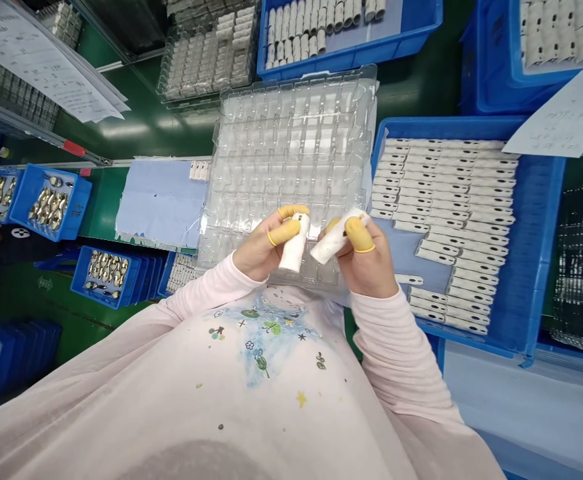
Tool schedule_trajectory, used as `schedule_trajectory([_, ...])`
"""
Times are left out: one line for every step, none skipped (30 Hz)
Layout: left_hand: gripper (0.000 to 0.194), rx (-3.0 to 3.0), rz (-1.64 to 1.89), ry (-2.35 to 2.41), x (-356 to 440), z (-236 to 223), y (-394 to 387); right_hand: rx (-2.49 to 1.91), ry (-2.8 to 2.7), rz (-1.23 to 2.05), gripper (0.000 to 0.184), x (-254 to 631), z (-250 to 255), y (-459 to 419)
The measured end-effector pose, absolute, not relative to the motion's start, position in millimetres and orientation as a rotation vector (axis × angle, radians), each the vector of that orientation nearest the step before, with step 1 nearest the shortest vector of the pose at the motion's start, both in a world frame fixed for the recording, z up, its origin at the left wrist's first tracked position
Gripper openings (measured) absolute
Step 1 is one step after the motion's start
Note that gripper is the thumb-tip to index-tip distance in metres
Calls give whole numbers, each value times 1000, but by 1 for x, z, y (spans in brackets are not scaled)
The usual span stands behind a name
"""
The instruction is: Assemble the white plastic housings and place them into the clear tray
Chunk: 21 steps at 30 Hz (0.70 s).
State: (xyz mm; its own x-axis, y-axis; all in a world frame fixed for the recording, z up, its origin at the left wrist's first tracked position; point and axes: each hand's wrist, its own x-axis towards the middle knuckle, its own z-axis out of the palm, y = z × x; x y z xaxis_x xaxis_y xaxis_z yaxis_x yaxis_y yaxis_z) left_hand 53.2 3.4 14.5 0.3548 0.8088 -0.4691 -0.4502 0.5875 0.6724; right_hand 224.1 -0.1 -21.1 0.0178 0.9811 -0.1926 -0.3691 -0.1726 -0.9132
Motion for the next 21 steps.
schedule_trajectory([37,580,854,884,54,5,3,-1125,-870,1390,52,232,-25,1])
schedule_trajectory([39,679,854,905,55,-6,2,-1154,-931,1352,50,240,-29,1])
schedule_trajectory([38,773,849,935,57,-17,1,-1178,-979,1342,48,247,-34,1])
schedule_trajectory([36,864,830,971,58,-28,-1,-1204,-1013,1351,47,254,-40,0])
schedule_trajectory([33,956,794,1011,59,-39,-2,-1235,-1061,1362,47,259,-46,-2])
schedule_trajectory([31,1047,748,1052,60,-50,-4,-1278,-1129,1361,48,264,-53,-5])
schedule_trajectory([30,1139,701,1086,60,-60,-6,-1334,-1218,1340,50,267,-60,-9])
schedule_trajectory([30,1234,661,1112,59,-68,-8,-1396,-1331,1291,52,269,-66,-14])
schedule_trajectory([30,1333,628,1122,58,-75,-10,-1454,-1460,1214,53,270,-72,-20])
schedule_trajectory([29,1440,604,1119,57,-80,-12,-1501,-1603,1107,52,270,-77,-26])
schedule_trajectory([28,1556,581,1107,56,-83,-14,-1531,-1748,979,48,268,-81,-31])
schedule_trajectory([27,1675,554,1091,54,-85,-16,-1539,-1868,853,41,265,-85,-37])
schedule_trajectory([28,1789,522,1083,53,-85,-18,-1534,-1958,746,34,262,-88,-42])
schedule_trajectory([30,1895,490,1088,51,-85,-20,-1530,-2021,652,29,259,-90,-46])
schedule_trajectory([32,1995,462,1107,50,-85,-21,-1535,-2057,567,26,257,-92,-50])
schedule_trajectory([33,2091,442,1149,49,-84,-23,-1546,-2073,490,25,255,-94,-52])
schedule_trajectory([34,2178,430,1202,48,-85,-24,-1565,-2074,418,26,254,-96,-53])
schedule_trajectory([34,2251,426,1255,48,-85,-24,-1589,-2068,348,26,254,-98,-54])
schedule_trajectory([33,2311,427,1301,48,-86,-25,-1611,-2062,281,27,254,-100,-55])
schedule_trajectory([33,2361,427,1336,48,-87,-26,-1630,-2052,237,28,256,-102,-55])
schedule_trajectory([32,2400,426,1362,48,-89,-26,-1646,-2038,225,30,257,-104,-55])
